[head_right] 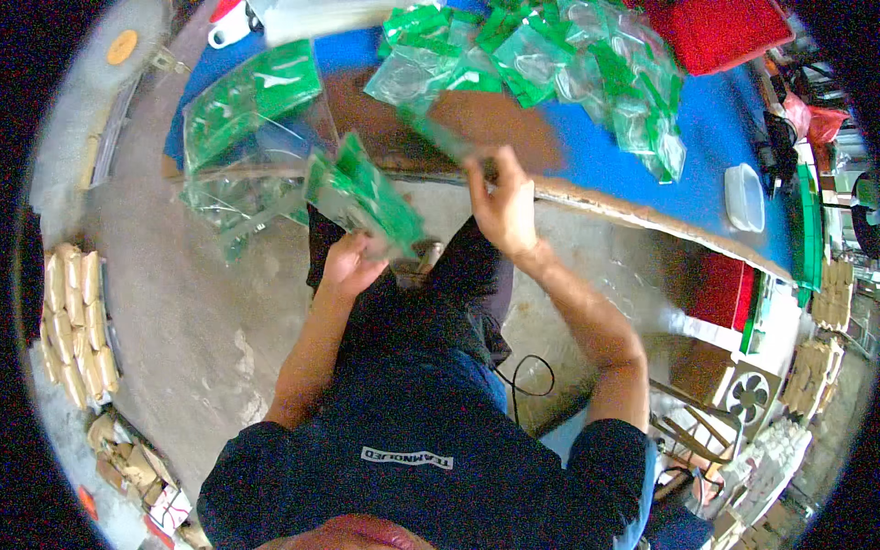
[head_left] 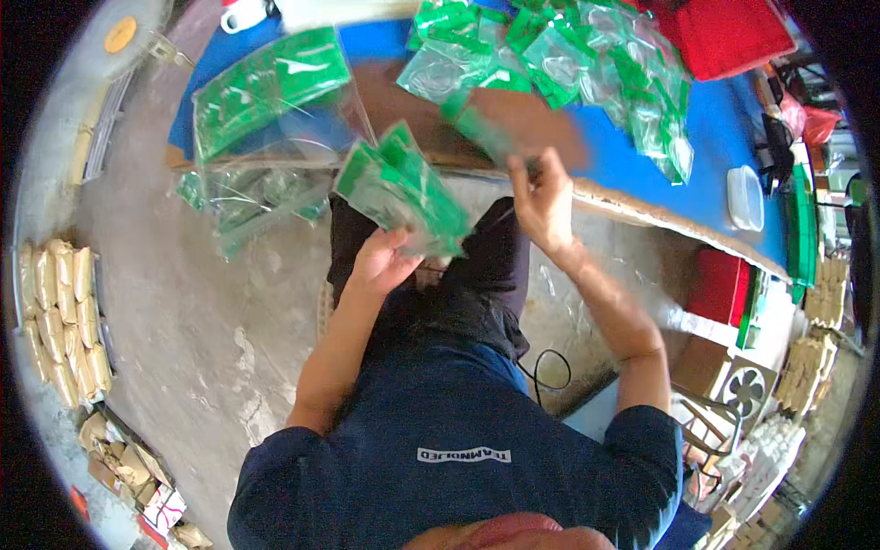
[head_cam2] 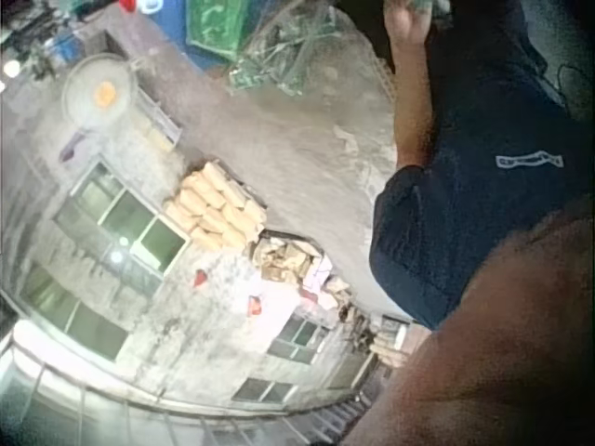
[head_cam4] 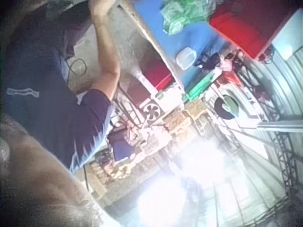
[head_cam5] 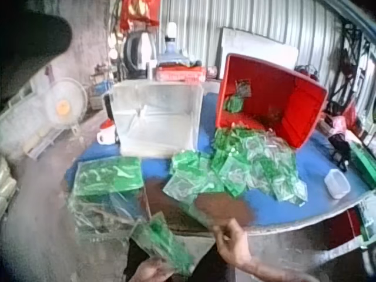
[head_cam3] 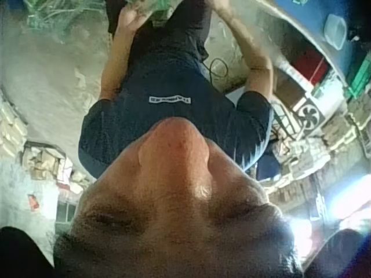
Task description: The person is gathering small green plastic bags and placing them into a larger transparent bag.
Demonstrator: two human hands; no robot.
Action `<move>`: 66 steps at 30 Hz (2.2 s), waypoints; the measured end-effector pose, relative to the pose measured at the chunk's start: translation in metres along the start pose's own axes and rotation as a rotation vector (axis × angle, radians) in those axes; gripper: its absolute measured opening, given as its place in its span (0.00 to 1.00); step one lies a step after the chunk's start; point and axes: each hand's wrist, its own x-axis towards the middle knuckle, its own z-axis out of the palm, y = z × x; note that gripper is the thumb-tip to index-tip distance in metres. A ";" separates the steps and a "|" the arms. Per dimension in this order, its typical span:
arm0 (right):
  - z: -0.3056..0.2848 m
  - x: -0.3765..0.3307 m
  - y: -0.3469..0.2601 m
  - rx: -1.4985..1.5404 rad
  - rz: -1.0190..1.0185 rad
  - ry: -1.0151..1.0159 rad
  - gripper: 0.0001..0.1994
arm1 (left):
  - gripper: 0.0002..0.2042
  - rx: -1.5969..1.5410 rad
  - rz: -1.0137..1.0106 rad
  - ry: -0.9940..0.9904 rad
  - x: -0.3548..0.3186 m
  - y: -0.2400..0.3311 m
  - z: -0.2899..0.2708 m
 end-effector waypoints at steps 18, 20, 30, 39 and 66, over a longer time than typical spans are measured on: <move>0.023 0.050 0.011 -0.193 -0.642 -0.509 0.19 | 0.25 0.307 0.313 0.310 -0.001 0.008 0.066; 0.017 0.040 0.009 0.086 -0.491 -0.632 0.18 | 0.25 0.333 0.311 0.295 0.007 0.004 0.060; -0.016 0.081 0.069 -0.675 -0.504 -0.187 0.28 | 0.26 0.299 0.162 0.279 0.013 -0.003 0.031; -0.029 0.109 0.042 -0.384 -0.426 0.112 0.32 | 0.24 0.324 0.124 0.259 0.028 -0.006 0.047; -0.005 0.043 0.039 -0.633 -0.388 -0.210 0.45 | 0.28 0.211 0.216 0.039 -0.015 0.014 0.033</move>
